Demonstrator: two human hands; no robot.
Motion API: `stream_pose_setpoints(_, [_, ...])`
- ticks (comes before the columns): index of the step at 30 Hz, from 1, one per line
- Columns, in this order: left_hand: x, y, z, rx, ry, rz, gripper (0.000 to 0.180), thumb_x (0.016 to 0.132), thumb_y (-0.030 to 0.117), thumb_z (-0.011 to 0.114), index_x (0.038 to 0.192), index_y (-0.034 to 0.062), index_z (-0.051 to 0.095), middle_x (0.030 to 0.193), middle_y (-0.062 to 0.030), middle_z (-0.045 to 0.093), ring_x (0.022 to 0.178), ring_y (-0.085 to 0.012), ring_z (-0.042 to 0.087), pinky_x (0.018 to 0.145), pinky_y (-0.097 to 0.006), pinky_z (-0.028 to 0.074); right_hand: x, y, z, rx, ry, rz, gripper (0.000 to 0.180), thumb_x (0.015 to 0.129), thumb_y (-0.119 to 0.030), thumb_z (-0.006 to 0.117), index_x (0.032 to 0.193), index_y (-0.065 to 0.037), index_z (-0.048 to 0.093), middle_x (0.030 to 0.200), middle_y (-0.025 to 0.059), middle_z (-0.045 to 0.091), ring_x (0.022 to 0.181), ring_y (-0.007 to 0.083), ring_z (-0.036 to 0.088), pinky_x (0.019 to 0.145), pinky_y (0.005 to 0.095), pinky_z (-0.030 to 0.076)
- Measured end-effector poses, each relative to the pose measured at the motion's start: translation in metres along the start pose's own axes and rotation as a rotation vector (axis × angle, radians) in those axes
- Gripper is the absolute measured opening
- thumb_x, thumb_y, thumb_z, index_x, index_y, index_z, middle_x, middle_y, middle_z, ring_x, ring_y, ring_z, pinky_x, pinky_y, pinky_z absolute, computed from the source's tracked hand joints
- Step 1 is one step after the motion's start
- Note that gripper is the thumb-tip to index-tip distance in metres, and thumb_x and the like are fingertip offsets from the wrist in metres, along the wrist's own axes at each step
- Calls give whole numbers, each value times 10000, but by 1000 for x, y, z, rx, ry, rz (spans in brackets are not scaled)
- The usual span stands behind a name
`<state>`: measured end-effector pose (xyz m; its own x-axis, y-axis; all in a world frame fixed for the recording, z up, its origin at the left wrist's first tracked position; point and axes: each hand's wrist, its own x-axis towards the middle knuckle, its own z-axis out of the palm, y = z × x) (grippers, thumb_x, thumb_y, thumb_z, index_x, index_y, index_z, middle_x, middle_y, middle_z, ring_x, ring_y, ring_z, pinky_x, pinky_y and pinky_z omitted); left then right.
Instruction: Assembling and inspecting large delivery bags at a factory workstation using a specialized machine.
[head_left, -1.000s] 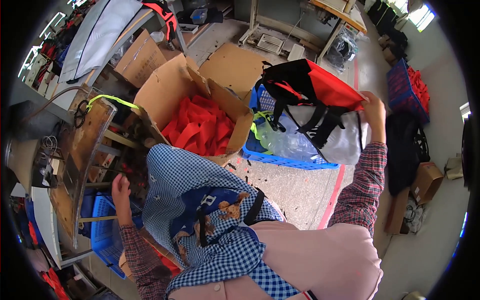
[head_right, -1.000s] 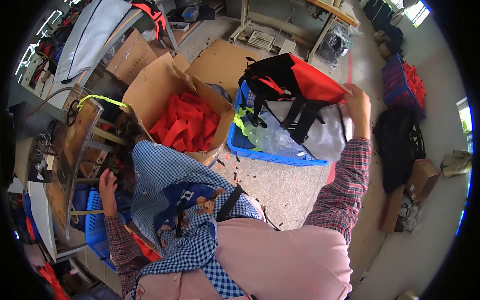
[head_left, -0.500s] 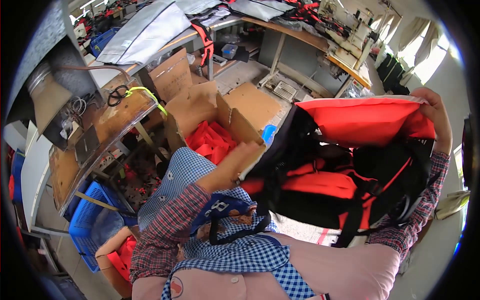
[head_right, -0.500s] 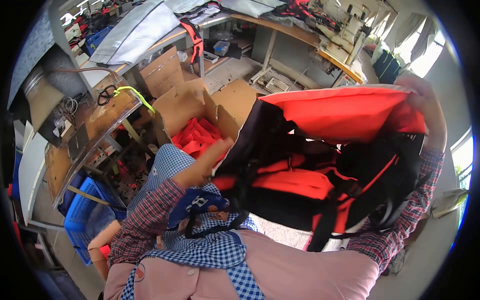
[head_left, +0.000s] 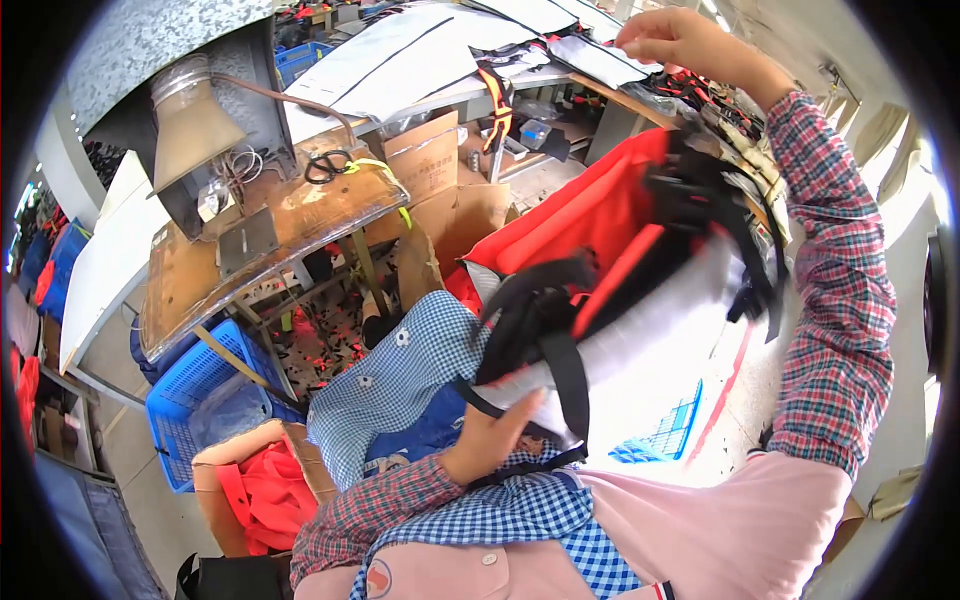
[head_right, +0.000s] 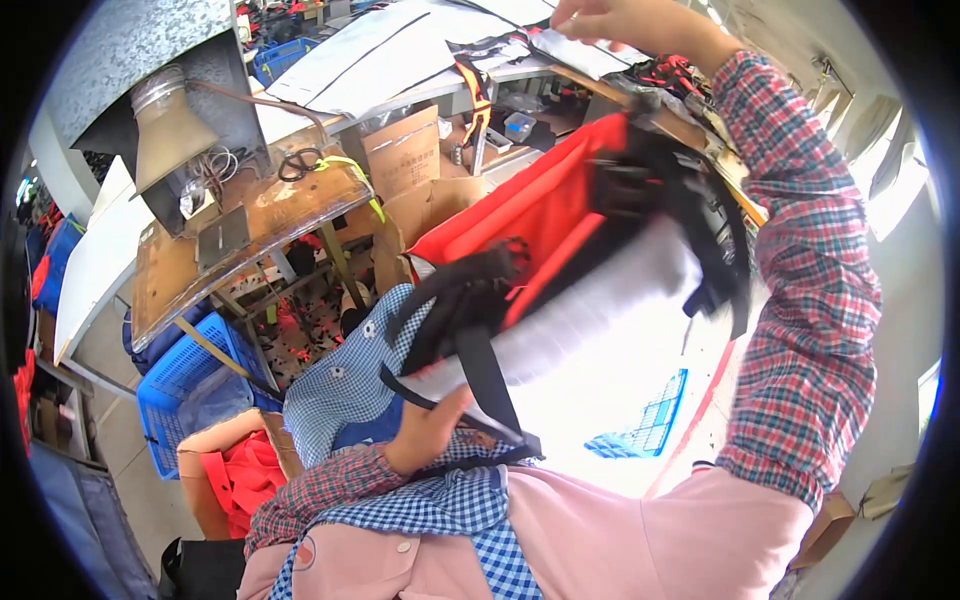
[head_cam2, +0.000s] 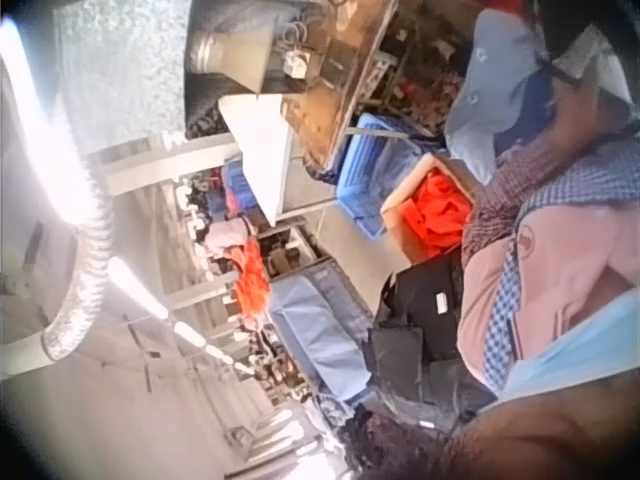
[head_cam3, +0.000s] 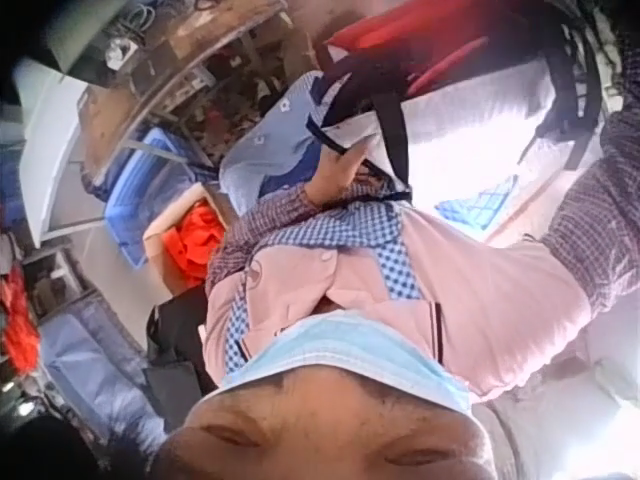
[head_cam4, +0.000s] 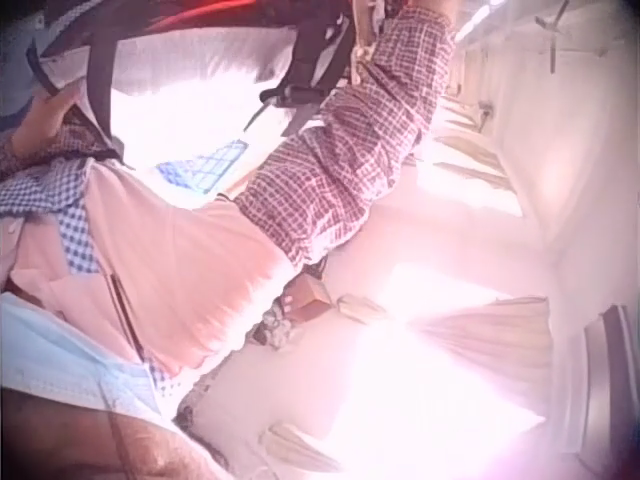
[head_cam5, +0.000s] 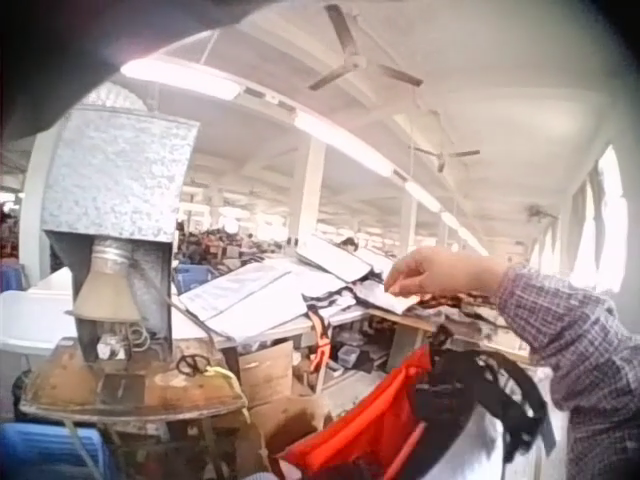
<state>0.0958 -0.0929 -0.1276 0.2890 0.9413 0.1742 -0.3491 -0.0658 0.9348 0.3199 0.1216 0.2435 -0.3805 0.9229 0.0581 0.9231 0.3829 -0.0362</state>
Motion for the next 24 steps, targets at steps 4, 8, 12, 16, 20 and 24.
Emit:
stream_pose_setpoints(4, [0, -8, -26, -147, 251, -69, 332, 949, 182, 600, 1210, -19, 557, 1115, -76, 632, 898, -148, 639, 729, -290, 545, 18, 32, 54, 115, 287, -153, 345, 987, -306, 547, 1205, -45, 609, 1085, 55, 661, 984, 118, 598, 865, 291, 489])
stream_pose_setpoints(8, [-6, 0, -47, -360, 391, -210, 443, 961, 261, 573, 1299, 11, 436, 1117, -109, 605, 902, -212, 667, 610, -297, 596, -5, 72, 157, 469, 274, -82, 388, 962, -241, 600, 1285, -31, 548, 1206, 84, 622, 1119, 173, 576, 981, 310, 455])
stream_pose_setpoints(12, [-12, 11, -59, -446, 427, -286, 449, 961, 274, 572, 1306, 21, 434, 1115, -107, 607, 882, -210, 669, 595, -288, 597, -10, 73, 257, 654, 7, -30, 435, 952, -294, 609, 1285, -23, 542, 1197, 109, 624, 1143, 198, 573, 973, 318, 459])
stream_pose_setpoints(16, [-34, 6, -61, -411, 417, -348, 478, 962, 286, 574, 1337, 38, 412, 1174, -112, 576, 943, -212, 648, 607, -302, 602, 1, 8, 308, 139, -24, -57, 509, 936, -456, 569, 1283, -84, 566, 1198, 157, 628, 1117, 279, 596, 951, 369, 467])
stream_pose_setpoints(20, [-46, 5, -56, -351, 378, -433, 510, 954, 281, 590, 1356, 39, 391, 1236, -118, 538, 1023, -213, 614, 627, -315, 604, 30, -35, 335, 162, -31, -69, 614, 909, -560, 534, 1255, -56, 585, 1163, 214, 635, 1103, 356, 594, 929, 411, 471])
stream_pose_setpoints(24, [-59, -5, -63, -371, 392, -428, 539, 949, 284, 599, 1370, 34, 375, 1254, -121, 529, 1034, -218, 607, 665, -318, 605, 59, -57, 390, 394, -136, 11, 509, 914, -489, 561, 1168, -55, 639, 1132, 205, 642, 1067, 359, 601, 917, 426, 468])
